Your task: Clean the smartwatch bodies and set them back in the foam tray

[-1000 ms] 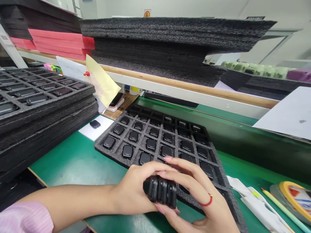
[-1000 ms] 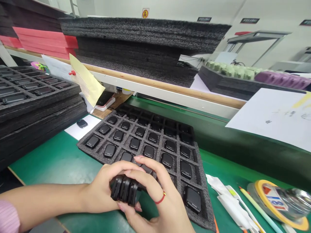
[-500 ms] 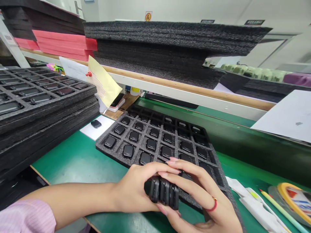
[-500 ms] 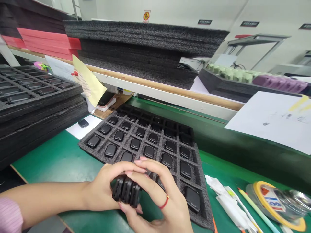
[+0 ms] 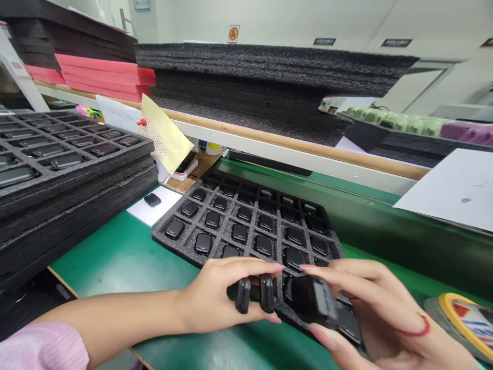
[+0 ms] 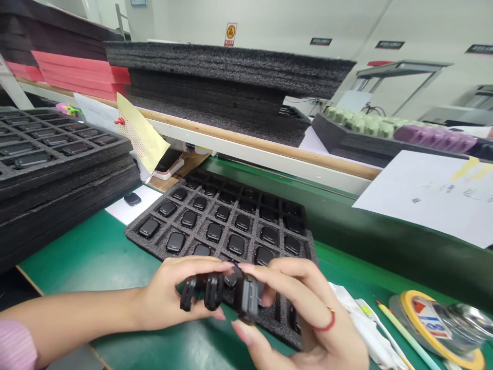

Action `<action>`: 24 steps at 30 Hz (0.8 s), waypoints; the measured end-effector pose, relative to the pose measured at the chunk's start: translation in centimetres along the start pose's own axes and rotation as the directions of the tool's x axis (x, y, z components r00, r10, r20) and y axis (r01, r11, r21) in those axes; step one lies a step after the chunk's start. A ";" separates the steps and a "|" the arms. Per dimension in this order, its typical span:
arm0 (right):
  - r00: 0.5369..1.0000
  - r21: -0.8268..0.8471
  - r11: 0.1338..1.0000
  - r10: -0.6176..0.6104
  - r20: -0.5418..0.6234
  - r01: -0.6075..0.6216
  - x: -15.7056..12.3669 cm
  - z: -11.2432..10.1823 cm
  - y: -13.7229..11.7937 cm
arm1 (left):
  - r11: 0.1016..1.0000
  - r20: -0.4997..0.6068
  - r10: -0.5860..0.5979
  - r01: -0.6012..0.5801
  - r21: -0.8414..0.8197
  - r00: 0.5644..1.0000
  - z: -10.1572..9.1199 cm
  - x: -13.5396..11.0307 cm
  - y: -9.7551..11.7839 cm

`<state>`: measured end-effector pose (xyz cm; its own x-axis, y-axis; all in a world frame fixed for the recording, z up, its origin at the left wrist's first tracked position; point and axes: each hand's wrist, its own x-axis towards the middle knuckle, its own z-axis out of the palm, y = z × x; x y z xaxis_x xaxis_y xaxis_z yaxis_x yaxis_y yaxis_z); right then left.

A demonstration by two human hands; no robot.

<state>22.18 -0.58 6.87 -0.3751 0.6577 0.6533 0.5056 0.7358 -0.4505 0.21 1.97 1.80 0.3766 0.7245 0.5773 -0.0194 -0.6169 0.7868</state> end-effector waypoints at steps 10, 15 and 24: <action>0.994 0.157 0.987 0.010 0.105 -0.026 -0.4 3.5 0.4 | 0.925 0.193 -0.231 0.277 -0.261 0.954 0.6 -0.6 -0.4; 0.991 0.333 0.943 -0.025 0.135 -0.021 -0.4 3.1 0.6 | 0.839 0.206 -0.351 0.404 -0.364 0.914 0.7 -0.2 0.4; 0.987 0.537 0.829 0.148 0.057 -0.155 -0.7 3.6 1.3 | 0.507 0.393 -0.425 0.574 -0.643 0.816 1.0 -0.3 0.9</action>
<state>20.26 0.48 3.61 -0.3395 0.7673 0.5440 0.0597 0.5948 -0.8017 1.01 0.87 2.14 0.6793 0.7321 0.0512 -0.3894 0.3004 0.8707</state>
